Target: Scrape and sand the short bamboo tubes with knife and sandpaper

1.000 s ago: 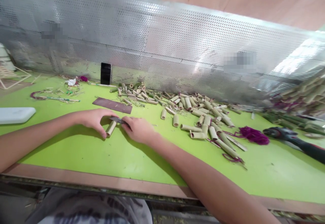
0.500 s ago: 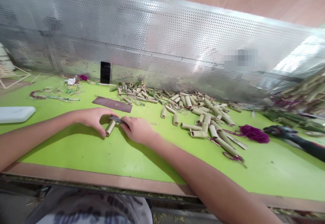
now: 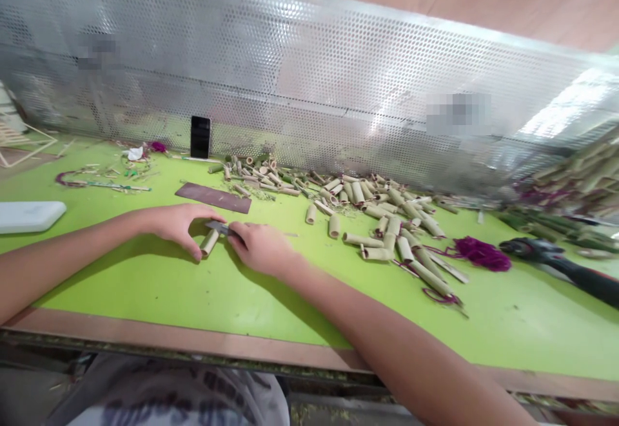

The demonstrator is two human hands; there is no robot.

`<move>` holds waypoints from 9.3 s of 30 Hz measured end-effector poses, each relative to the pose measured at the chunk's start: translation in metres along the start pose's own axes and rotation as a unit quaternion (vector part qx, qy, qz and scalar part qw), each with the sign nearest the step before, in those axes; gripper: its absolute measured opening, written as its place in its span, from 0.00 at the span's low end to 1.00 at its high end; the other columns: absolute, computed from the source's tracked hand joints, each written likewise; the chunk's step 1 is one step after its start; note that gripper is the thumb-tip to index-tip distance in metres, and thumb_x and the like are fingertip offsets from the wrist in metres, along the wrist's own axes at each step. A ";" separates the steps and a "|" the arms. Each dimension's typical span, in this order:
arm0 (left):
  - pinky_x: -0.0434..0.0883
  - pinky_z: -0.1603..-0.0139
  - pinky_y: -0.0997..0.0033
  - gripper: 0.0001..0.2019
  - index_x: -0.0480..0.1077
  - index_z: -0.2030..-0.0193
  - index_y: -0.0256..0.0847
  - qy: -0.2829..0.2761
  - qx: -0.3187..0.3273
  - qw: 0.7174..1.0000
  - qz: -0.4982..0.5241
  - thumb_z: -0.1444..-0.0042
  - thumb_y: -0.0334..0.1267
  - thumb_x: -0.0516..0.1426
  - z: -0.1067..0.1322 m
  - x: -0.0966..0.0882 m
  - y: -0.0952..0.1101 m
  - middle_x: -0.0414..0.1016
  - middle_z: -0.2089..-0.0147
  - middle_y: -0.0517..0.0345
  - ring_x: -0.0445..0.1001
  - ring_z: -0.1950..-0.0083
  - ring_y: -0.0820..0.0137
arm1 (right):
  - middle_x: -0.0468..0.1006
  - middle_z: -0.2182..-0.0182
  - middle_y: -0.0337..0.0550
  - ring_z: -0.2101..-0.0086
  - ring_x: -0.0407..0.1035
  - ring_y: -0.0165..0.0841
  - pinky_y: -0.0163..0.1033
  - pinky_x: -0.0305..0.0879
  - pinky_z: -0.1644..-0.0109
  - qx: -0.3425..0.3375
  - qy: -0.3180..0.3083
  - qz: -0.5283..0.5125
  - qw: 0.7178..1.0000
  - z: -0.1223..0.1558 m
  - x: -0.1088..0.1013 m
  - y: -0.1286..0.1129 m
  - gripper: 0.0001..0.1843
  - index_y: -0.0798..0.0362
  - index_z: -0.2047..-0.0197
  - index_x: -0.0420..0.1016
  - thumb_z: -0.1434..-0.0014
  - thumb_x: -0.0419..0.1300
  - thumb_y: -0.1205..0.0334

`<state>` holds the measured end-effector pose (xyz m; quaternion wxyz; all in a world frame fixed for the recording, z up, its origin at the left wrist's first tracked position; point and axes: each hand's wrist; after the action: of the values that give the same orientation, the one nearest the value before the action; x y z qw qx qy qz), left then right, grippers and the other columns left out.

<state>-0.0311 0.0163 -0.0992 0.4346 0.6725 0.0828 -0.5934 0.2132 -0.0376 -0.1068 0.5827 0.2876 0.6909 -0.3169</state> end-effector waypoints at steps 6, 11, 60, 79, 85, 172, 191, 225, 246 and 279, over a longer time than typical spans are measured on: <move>0.63 0.34 0.59 0.48 0.63 0.32 0.45 -0.001 -0.001 1.000 -0.001 0.61 0.55 0.71 -0.001 0.001 -0.002 0.63 0.30 0.48 0.63 0.32 0.50 | 0.80 0.65 0.44 0.72 0.67 0.31 0.36 0.51 0.68 -0.003 0.002 -0.006 1.000 -0.001 0.000 0.000 0.15 0.51 0.49 0.73 0.29 0.49 0.56; 0.60 0.33 0.58 0.50 0.63 0.32 0.45 -0.004 0.005 1.000 0.009 0.62 0.55 0.72 -0.001 0.001 -0.004 0.63 0.30 0.47 0.62 0.31 0.50 | 0.79 0.67 0.43 0.73 0.66 0.30 0.36 0.50 0.68 -0.046 -0.005 -0.005 0.999 0.002 0.001 -0.003 0.14 0.52 0.50 0.73 0.29 0.50 0.56; 0.62 0.72 0.68 0.25 0.65 0.79 0.41 0.187 -0.166 0.966 0.069 0.38 0.55 0.53 -0.013 0.018 -0.005 0.72 0.80 0.58 0.70 0.78 0.68 | 0.81 0.63 0.46 0.68 0.73 0.36 0.38 0.53 0.69 0.088 -0.018 0.100 0.991 -0.006 -0.021 0.014 0.17 0.52 0.50 0.72 0.28 0.45 0.56; 0.61 0.65 0.65 0.21 0.71 0.56 0.40 0.111 0.025 0.969 -0.220 0.33 0.54 0.47 -0.002 0.016 0.003 0.78 0.57 0.48 0.74 0.61 0.58 | 0.81 0.62 0.47 0.69 0.74 0.38 0.38 0.53 0.70 0.117 -0.001 0.116 0.986 -0.008 -0.020 0.019 0.19 0.52 0.53 0.71 0.27 0.41 0.56; 0.57 0.72 0.66 0.24 0.71 0.73 0.42 0.106 -0.071 0.966 -0.223 0.39 0.59 0.50 -0.007 0.024 0.020 0.75 0.73 0.50 0.71 0.73 0.61 | 0.82 0.65 0.47 0.69 0.74 0.39 0.38 0.52 0.70 0.133 -0.006 0.112 0.985 -0.004 -0.021 0.011 0.16 0.53 0.49 0.68 0.28 0.43 0.56; 0.68 0.67 0.62 0.31 0.78 0.62 0.39 0.089 -0.112 0.940 -0.310 0.30 0.55 0.39 -0.010 0.033 0.031 0.79 0.70 0.44 0.78 0.68 0.54 | 0.82 0.63 0.50 0.66 0.77 0.41 0.39 0.66 0.64 0.165 -0.052 0.131 0.976 -0.014 -0.012 -0.009 0.21 0.52 0.46 0.68 0.26 0.38 0.55; 0.68 0.67 0.63 0.28 0.77 0.65 0.40 0.098 -0.093 0.947 -0.292 0.30 0.54 0.42 -0.010 0.033 0.026 0.78 0.71 0.46 0.78 0.70 0.56 | 0.82 0.61 0.50 0.64 0.78 0.42 0.40 0.66 0.62 0.159 -0.051 0.111 0.980 -0.016 -0.012 -0.001 0.21 0.51 0.46 0.69 0.26 0.39 0.54; 0.68 0.68 0.63 0.28 0.77 0.64 0.39 0.096 -0.096 0.942 -0.307 0.30 0.53 0.42 -0.010 0.033 0.029 0.79 0.70 0.45 0.78 0.69 0.55 | 0.82 0.63 0.48 0.66 0.78 0.41 0.39 0.65 0.65 0.151 -0.049 0.121 0.980 -0.014 -0.012 -0.003 0.20 0.50 0.48 0.69 0.26 0.40 0.54; 0.67 0.69 0.62 0.31 0.78 0.64 0.37 0.084 -0.098 0.931 -0.341 0.29 0.52 0.39 -0.009 0.030 0.034 0.79 0.69 0.43 0.79 0.69 0.54 | 0.82 0.61 0.48 0.64 0.77 0.42 0.39 0.64 0.64 0.143 -0.053 0.117 0.981 -0.014 -0.013 0.000 0.20 0.50 0.48 0.70 0.26 0.39 0.53; 0.64 0.72 0.64 0.30 0.79 0.69 0.38 0.062 -0.102 0.936 -0.330 0.32 0.53 0.42 -0.008 0.028 0.034 0.78 0.72 0.44 0.76 0.72 0.56 | 0.82 0.63 0.51 0.64 0.78 0.44 0.41 0.66 0.64 0.184 -0.062 0.156 0.968 -0.016 -0.013 0.009 0.17 0.53 0.50 0.69 0.27 0.42 0.57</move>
<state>0.0039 -0.0108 -0.1077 0.2743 0.5948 0.3865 -0.6493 0.2122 -0.0203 -0.0933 0.6039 0.4740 0.5296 -0.3606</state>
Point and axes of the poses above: each hand's wrist, its own z-axis away from the middle knuckle, its own x-axis out of the palm, y = z × x
